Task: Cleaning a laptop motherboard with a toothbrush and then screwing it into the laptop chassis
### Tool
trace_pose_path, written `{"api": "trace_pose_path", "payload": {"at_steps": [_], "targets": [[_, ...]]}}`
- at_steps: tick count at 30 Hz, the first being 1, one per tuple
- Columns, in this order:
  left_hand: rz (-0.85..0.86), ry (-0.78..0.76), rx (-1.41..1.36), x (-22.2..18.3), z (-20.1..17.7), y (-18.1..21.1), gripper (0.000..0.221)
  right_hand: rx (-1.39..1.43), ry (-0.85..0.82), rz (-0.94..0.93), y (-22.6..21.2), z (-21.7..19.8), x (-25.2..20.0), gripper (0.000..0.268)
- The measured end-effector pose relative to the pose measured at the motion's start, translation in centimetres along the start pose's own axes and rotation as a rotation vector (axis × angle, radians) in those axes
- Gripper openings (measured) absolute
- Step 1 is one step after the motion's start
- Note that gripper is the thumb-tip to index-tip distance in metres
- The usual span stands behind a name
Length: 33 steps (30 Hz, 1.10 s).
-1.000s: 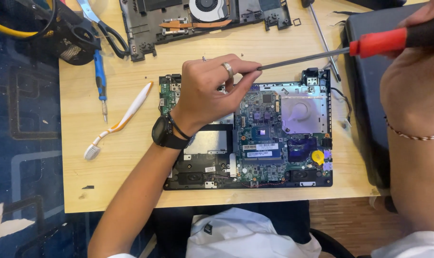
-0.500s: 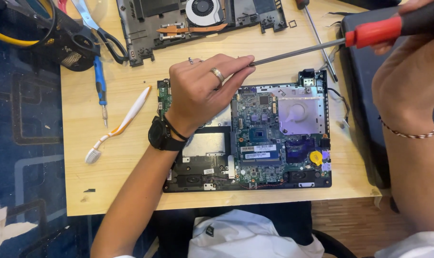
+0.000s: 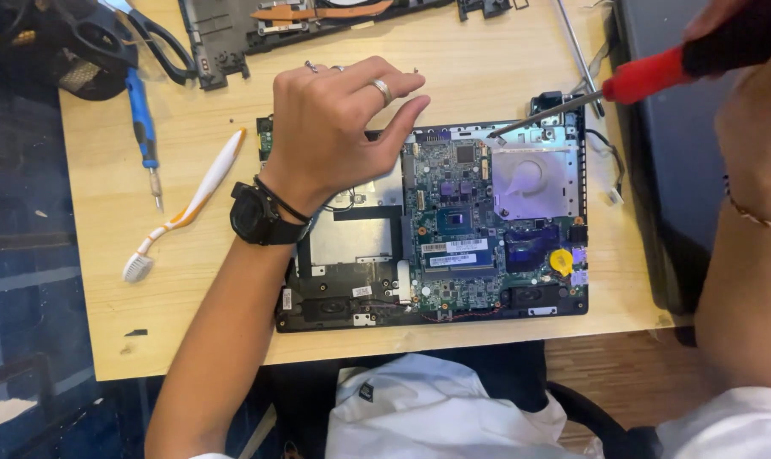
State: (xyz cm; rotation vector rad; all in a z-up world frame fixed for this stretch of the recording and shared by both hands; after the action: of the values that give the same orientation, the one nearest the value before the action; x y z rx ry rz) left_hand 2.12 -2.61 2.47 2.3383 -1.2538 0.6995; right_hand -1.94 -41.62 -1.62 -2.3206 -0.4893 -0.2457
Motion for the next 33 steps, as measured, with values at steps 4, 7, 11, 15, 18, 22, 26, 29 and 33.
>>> {"api": "trace_pose_path", "payload": {"at_steps": [4, 7, 11, 15, 18, 22, 26, 29, 33], "targets": [[0.014, -0.012, 0.020, 0.1, 0.0, 0.0, 0.014, -0.345, -0.079, -0.020, -6.5, 0.5, 1.1, 0.056], [0.018, -0.024, 0.027, 0.1, 0.1, 0.1, 0.015, -0.461, -0.133, -0.044, -7.4, 0.6, 1.5, 0.038], [0.028, -0.028, 0.041, 0.2, 0.1, 0.2, 0.016, -0.681, -0.157, -0.100, -8.6, 1.0, 1.4, 0.030], [0.026, -0.030, 0.036, 0.1, 0.1, 0.2, 0.016, -0.542, -0.150, -0.052, -9.3, 1.5, 2.0, 0.026], [0.027, -0.030, 0.036, 0.2, 0.1, 0.2, 0.017, -0.336, -0.139, 0.022, -9.3, 1.4, 2.3, 0.050], [0.021, -0.031, 0.038, 0.2, 0.1, 0.2, 0.018, -0.313, -0.144, -0.045, -9.7, 1.3, 2.8, 0.054], [0.027, -0.035, 0.050, 0.2, 0.0, 0.4, 0.017, -0.285, -0.148, -0.131, -10.4, 1.5, 3.2, 0.062], [0.049, -0.026, 0.013, 0.4, -0.1, 0.8, 0.015, -0.265, -0.147, -0.192, -11.1, 1.8, 3.4, 0.068], [0.020, -0.054, -0.212, 2.0, 0.0, 1.9, 0.023, -0.145, 0.003, -0.103, -13.4, 3.4, 4.1, 0.060]]}}
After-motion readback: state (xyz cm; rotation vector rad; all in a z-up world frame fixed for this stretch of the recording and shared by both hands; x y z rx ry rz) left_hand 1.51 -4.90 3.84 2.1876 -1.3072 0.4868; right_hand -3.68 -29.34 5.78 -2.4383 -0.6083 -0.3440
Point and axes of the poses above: each hand's wrist, its own x-axis towards the middle knuckle, its own z-axis out of the palm, y = z × x, the point moved 5 cm from there along x, towards the middle knuckle, and after that the axes turned 10 degrees about -y, right-handed, at the moved point
